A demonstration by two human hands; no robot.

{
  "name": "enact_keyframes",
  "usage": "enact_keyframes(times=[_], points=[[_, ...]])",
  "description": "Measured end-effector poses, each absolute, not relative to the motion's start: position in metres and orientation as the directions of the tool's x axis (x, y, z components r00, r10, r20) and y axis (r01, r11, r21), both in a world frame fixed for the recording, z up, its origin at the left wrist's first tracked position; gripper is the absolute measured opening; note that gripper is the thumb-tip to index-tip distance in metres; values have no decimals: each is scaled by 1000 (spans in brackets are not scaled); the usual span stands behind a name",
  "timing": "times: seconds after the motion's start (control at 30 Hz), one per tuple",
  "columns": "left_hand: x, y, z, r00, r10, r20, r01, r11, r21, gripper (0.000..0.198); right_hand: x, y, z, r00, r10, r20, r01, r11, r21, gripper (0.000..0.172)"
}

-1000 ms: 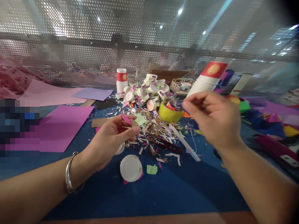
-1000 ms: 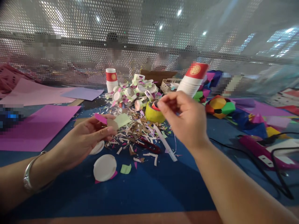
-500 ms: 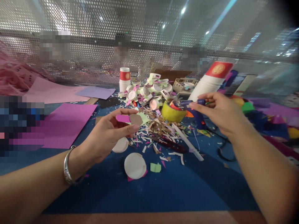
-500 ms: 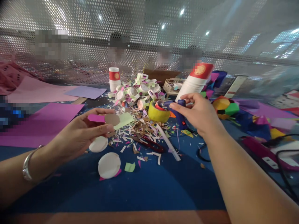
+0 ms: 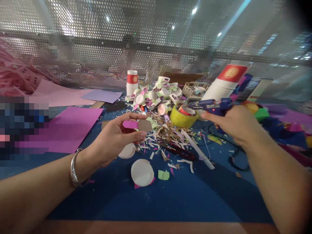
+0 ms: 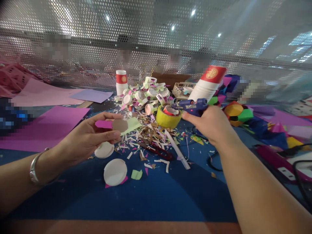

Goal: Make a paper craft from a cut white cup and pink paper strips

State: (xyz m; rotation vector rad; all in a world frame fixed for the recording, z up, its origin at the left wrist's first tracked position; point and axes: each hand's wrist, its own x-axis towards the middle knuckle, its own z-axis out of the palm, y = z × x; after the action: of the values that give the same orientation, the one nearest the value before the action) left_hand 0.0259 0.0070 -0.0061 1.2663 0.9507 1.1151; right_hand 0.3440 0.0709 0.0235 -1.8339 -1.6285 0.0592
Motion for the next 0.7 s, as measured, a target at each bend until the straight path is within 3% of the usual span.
enact_keyframes(times=[0.1,0.27,0.37,0.53,0.7], points=[[27,8,-6,214,976,34,-78,-18,997,42,340,65,28,182,858,480,891,62,-449,27],[28,10,-5,219,976,10,-61,4,998,40,324,48,26,35,778,627,815,341,-468,19],[27,10,-6,218,976,-4,-44,14,999,41,314,36,23,-26,824,566,781,370,-503,16],[27,13,-10,219,976,2,-3,-1,1000,39,304,26,18,-196,879,434,688,439,-578,42],[27,12,-11,260,964,64,-49,-53,997,35,303,24,11,-314,862,397,649,501,-573,24]])
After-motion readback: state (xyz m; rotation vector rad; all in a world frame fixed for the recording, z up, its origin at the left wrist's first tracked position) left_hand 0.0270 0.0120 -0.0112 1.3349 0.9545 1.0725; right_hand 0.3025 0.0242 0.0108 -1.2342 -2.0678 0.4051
